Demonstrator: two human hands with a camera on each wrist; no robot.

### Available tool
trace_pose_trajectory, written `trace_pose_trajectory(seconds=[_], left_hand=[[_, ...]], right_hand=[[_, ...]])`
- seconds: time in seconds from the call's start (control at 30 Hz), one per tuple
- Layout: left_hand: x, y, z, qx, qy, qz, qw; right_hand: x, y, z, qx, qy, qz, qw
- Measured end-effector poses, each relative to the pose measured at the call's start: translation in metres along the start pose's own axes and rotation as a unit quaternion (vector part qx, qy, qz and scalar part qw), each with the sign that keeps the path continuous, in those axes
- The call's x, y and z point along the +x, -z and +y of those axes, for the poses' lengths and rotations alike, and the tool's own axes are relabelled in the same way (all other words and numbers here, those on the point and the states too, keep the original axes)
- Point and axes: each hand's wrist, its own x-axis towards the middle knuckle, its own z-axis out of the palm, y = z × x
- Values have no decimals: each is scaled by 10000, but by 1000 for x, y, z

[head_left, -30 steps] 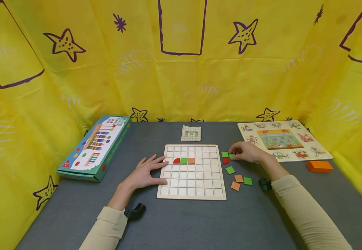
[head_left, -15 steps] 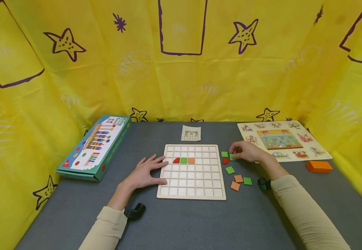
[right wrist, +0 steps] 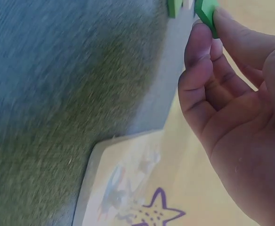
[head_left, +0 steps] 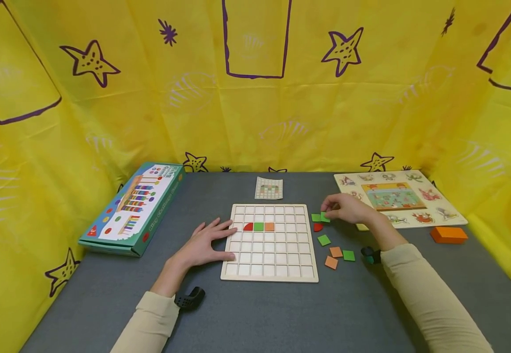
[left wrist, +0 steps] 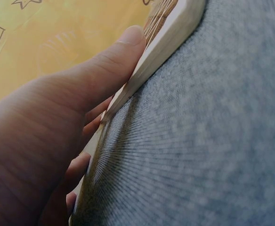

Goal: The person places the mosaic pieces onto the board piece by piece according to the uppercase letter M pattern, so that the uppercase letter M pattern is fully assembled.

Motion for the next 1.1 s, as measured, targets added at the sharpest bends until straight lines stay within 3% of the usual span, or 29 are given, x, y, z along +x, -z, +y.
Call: trace_pose_trajectory(seconds=[0.17,0.83,1.1], left_hand=[[0,1,2,-17,17,-8,10000],[-1,1,0,-31,-17,22,10000],[0,0,0,0,-24,26,10000]], right_hand=[[6,-3,-8,53,-44,-43,10000],[35,-19,-35,256,457,-68,9986],[46,-30,-47,286,442,-162,9985]])
